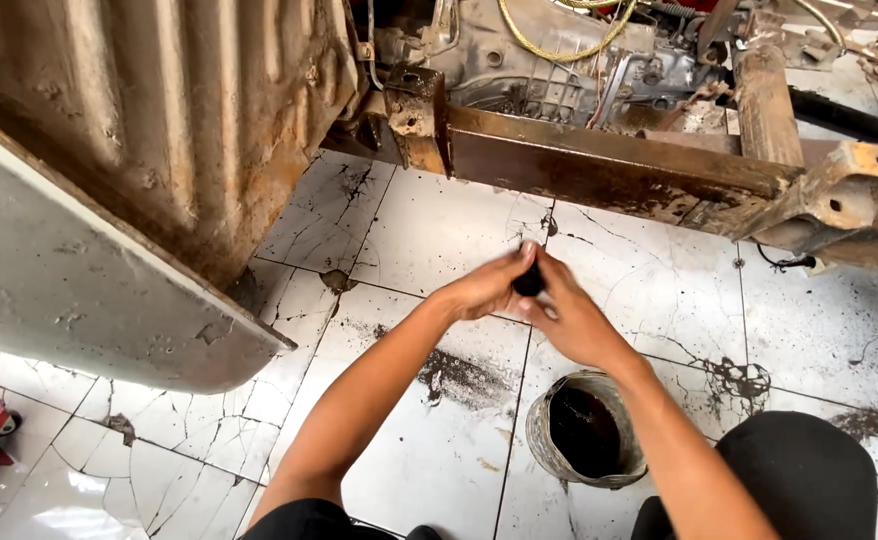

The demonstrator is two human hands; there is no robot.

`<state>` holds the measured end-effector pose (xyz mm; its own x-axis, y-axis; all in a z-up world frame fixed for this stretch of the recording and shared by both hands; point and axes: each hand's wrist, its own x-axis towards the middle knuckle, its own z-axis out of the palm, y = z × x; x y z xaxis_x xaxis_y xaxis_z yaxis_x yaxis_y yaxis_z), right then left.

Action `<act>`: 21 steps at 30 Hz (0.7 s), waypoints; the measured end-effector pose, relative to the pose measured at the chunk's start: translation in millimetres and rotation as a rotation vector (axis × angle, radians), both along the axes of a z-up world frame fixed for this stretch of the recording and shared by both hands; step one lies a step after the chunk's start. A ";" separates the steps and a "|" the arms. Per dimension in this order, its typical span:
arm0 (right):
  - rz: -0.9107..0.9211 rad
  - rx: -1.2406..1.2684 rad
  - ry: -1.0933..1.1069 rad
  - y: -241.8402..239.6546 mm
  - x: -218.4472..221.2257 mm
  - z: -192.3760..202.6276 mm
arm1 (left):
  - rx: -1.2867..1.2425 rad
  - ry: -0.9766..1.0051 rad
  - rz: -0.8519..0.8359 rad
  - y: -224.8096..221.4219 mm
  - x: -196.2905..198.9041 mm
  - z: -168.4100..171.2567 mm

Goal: The recorder is cleaning dirt and grease off a vehicle chassis frame using a black rag and dipping it into a bucket of fluid.

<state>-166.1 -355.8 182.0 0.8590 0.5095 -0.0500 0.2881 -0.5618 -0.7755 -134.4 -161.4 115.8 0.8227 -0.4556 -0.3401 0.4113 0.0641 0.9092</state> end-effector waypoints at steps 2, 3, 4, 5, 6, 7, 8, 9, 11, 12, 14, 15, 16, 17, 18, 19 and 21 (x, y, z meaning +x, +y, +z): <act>0.117 -0.037 -0.062 5.3 7.4 16.3 | -0.142 -0.047 0.208 1.3 16.8 -4.6; 0.225 -0.179 -0.248 2.4 13.1 19.7 | -0.060 -0.164 0.329 9.8 23.6 -2.5; 0.339 -0.320 -0.436 0.5 19.7 23.2 | 0.027 -0.280 0.456 19.4 30.2 -0.4; 0.344 -0.321 -0.433 -8.3 18.7 32.0 | 0.025 -0.277 0.461 25.4 20.8 23.8; 0.380 -0.377 -0.479 -15.1 20.3 42.3 | 0.282 -0.514 0.679 33.6 13.9 50.8; 0.415 -0.432 -0.525 -22.3 22.2 52.8 | 0.547 -0.748 0.890 41.4 7.1 78.1; 0.419 -0.430 -0.527 -29.8 22.7 53.4 | 0.550 -0.749 0.894 48.9 -2.6 98.1; 0.422 -0.475 -0.384 -37.6 23.6 54.0 | 0.750 -0.961 1.072 55.9 -11.9 118.2; 0.415 -0.514 -0.244 -51.5 24.7 50.9 | 0.954 -1.190 1.231 71.5 -12.2 139.3; 0.441 -0.639 -0.119 -56.3 23.1 45.9 | 0.982 -1.139 1.280 81.3 -7.0 138.7; 0.463 -0.752 0.007 -58.6 19.8 41.1 | 1.016 -1.095 1.323 93.2 4.8 136.3; 0.520 -0.832 0.096 -55.9 18.3 41.3 | 1.087 -1.094 1.336 95.7 11.5 134.4; 0.571 -0.919 0.193 -56.8 15.4 41.8 | 1.148 -1.088 1.346 94.5 19.2 130.0; 0.564 -0.915 0.199 -55.5 12.8 44.1 | 1.145 -1.092 1.337 90.2 17.7 136.8; 0.589 -0.908 0.227 -54.7 13.3 48.5 | 1.176 -1.027 1.296 85.5 18.6 145.2; 0.614 -0.900 0.256 -53.4 13.7 52.7 | 1.206 -0.962 1.254 81.3 19.2 153.4; 0.614 -0.893 0.240 -60.6 19.4 37.9 | 1.202 -0.944 1.190 88.3 14.1 152.1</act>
